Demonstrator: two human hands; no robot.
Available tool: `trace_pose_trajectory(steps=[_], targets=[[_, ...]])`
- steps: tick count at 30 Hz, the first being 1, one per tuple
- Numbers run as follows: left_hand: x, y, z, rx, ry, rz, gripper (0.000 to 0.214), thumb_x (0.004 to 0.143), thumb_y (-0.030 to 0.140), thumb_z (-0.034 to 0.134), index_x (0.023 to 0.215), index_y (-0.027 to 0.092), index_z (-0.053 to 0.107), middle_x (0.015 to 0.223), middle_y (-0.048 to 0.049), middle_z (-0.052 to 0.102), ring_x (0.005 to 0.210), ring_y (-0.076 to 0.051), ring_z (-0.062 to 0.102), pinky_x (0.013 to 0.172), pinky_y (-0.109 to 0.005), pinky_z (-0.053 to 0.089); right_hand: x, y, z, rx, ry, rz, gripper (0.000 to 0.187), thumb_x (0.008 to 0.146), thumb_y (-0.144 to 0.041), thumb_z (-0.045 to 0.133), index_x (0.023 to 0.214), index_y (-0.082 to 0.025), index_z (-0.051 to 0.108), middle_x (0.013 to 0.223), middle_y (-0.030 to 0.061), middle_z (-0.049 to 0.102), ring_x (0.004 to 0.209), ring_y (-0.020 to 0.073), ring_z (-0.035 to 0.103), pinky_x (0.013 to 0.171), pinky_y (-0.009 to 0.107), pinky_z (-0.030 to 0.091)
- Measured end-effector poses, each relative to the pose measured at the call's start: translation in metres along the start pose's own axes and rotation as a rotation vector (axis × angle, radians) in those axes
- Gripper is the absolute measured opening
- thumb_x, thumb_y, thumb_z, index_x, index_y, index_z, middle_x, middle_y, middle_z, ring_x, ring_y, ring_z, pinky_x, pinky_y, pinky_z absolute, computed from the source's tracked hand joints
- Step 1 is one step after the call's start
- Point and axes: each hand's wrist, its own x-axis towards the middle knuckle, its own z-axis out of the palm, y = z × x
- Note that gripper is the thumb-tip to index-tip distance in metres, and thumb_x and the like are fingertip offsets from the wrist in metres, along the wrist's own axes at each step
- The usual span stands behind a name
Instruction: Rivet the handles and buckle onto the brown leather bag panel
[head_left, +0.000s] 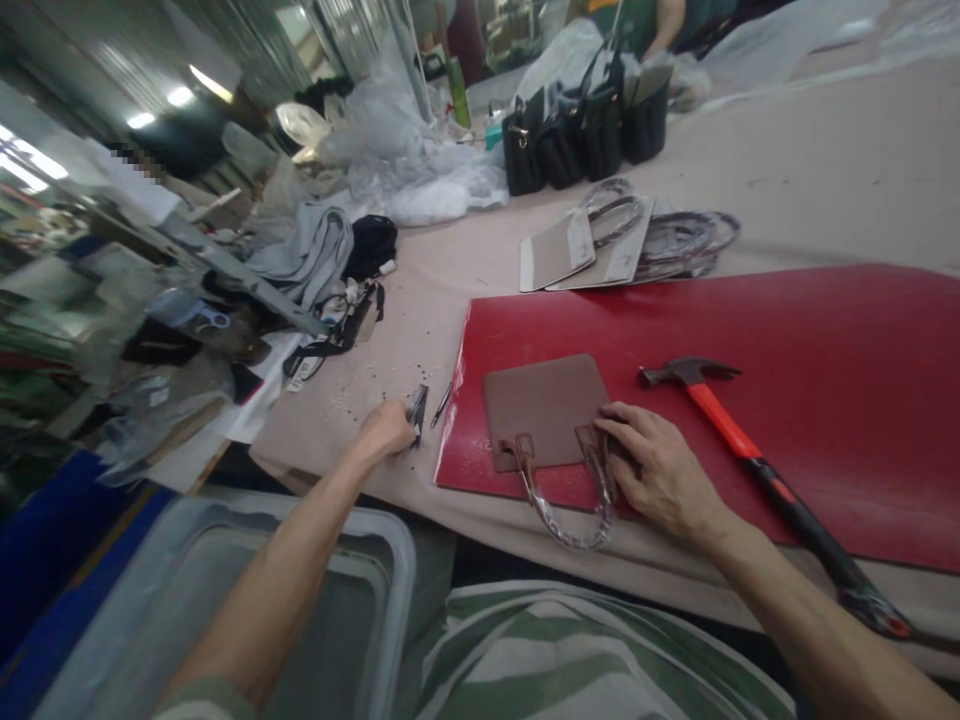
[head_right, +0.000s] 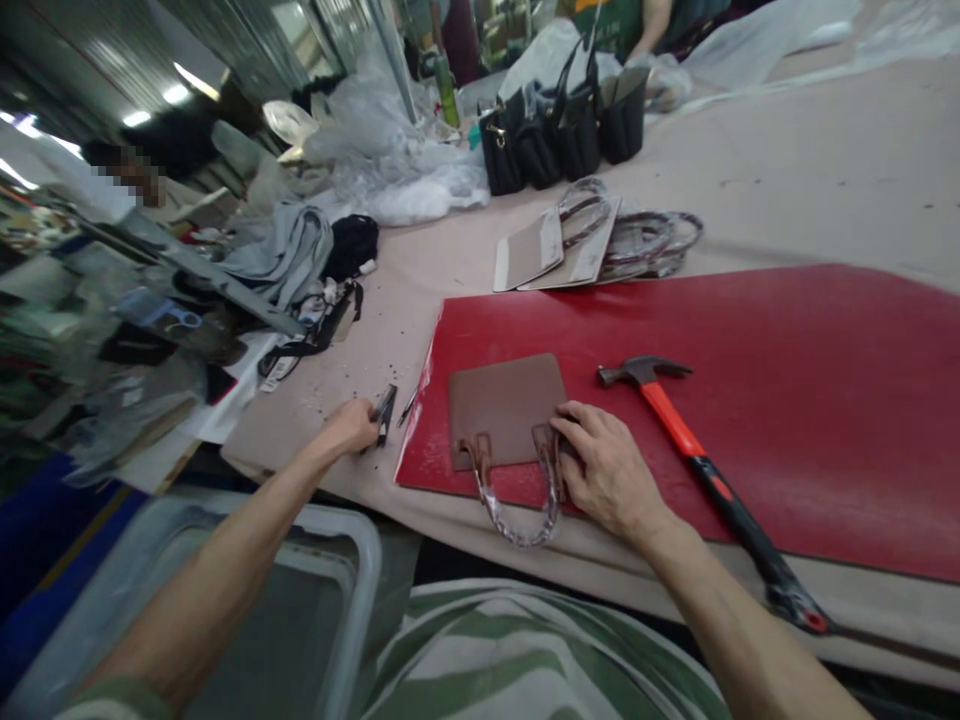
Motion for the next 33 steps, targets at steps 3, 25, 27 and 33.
trace_pose_trajectory(steps=[3,25,27,33], targets=[[-0.003,-0.006,-0.003,-0.038,-0.003,-0.009,0.01,0.07,0.024,0.067,0.065,0.018,0.062,0.062,-0.0054,0.066,0.072,-0.024,0.068,0.061,-0.027,0.043,-0.001,0.0,0.0,0.009,-0.005,0.012,0.037,0.089,-0.016,0.053,0.123,-0.016,0.065,0.134,0.0164,0.061,0.123,0.0325,0.057,0.105,0.054,0.048],[-0.083,0.099,0.056,-1.147,0.368,0.551,0.02,0.095,0.027,0.061,0.112,0.017,0.063,0.111,-0.0106,0.07,0.105,-0.019,0.069,0.093,-0.032,0.057,0.003,-0.007,-0.007,0.04,-0.047,0.059,0.039,0.09,-0.02,0.053,0.128,-0.02,0.065,0.134,0.0155,0.062,0.123,0.034,0.058,0.102,0.057,0.049],[-0.084,0.096,0.058,-1.123,0.376,0.56,0.02,0.095,0.026,0.061,0.112,0.017,0.064,0.113,-0.0112,0.069,0.106,-0.02,0.069,0.094,-0.032,0.057,0.003,-0.007,-0.007,0.033,-0.048,0.055,0.04,0.09,-0.019,0.053,0.128,-0.021,0.064,0.134,0.015,0.061,0.124,0.034,0.057,0.102,0.057,0.049],[-0.081,0.092,0.066,-1.077,0.392,0.557,0.022,0.095,0.022,0.06,0.116,0.018,0.066,0.118,-0.0115,0.07,0.112,-0.022,0.069,0.1,-0.037,0.057,0.001,-0.005,-0.006,0.015,-0.064,0.044,0.039,0.09,-0.018,0.053,0.128,-0.02,0.061,0.136,0.0156,0.06,0.128,0.0339,0.055,0.104,0.055,0.047]])
